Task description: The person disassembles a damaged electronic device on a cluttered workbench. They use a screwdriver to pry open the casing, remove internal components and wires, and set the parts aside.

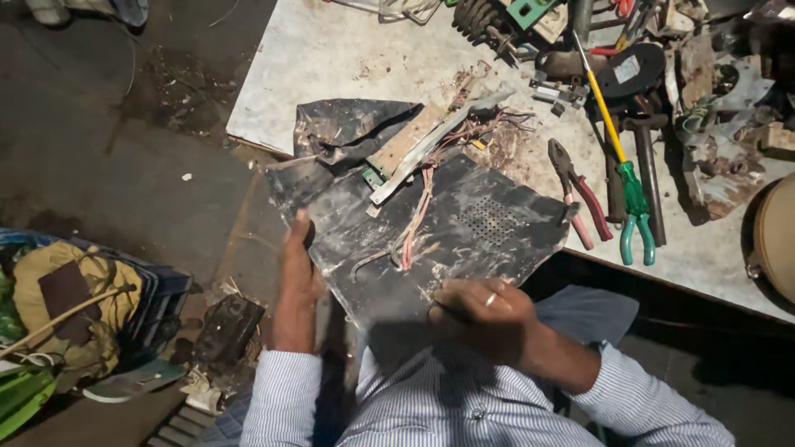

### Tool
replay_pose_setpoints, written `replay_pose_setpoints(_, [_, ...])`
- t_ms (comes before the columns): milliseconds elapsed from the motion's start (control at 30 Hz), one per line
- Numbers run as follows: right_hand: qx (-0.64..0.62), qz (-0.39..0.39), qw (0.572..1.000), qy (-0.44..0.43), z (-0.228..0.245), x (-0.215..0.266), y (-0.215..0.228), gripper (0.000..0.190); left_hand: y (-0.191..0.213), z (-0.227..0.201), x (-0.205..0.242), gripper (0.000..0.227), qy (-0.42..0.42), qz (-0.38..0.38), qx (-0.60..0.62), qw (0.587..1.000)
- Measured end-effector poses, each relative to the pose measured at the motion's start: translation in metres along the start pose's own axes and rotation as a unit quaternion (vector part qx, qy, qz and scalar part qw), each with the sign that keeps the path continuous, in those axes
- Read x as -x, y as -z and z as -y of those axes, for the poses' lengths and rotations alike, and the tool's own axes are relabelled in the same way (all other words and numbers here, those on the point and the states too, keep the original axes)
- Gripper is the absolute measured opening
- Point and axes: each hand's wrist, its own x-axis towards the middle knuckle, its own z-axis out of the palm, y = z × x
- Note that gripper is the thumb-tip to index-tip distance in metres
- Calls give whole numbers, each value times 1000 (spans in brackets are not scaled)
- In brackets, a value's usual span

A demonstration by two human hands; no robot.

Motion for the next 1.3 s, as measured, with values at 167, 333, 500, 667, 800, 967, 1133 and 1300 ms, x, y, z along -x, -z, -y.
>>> replay_pose_setpoints(167, [-127, 73, 989, -13, -8, 2, 33, 31, -2, 9, -2, 65, 0, -88, -20, 996])
replay_pose_setpoints(333, [-113, 108, 984, -89, -80, -16, 36, 39, 6, 20, -4, 69, -46, -118, -94, 988])
replay_pose_setpoints(500, [69, 203, 975, 56, -170, -70, -39, 46, 10, 28, -10, 64, -82, -111, -111, 984])
replay_pose_setpoints(667, [21, 247, 966, 67, -179, -87, -94, 73, 15, 31, -11, 64, -70, -125, -130, 981])
replay_pose_setpoints(800, [63, 262, 961, 56, -178, -82, -107, 83, 20, 34, -16, 61, -74, -156, -165, 971])
replay_pose_setpoints(967, [37, 215, 974, 53, -198, -72, -99, 84, 28, 38, -21, 62, -106, -128, -187, 968])
replay_pose_setpoints(1133, [-34, 107, 994, -3, -230, -46, -65, 73, 27, 40, -18, 64, -93, -142, -195, 966])
replay_pose_setpoints(1300, [-130, 20, 983, -129, -256, -21, -27, 59, 18, 34, -13, 73, -115, -105, -154, 976])
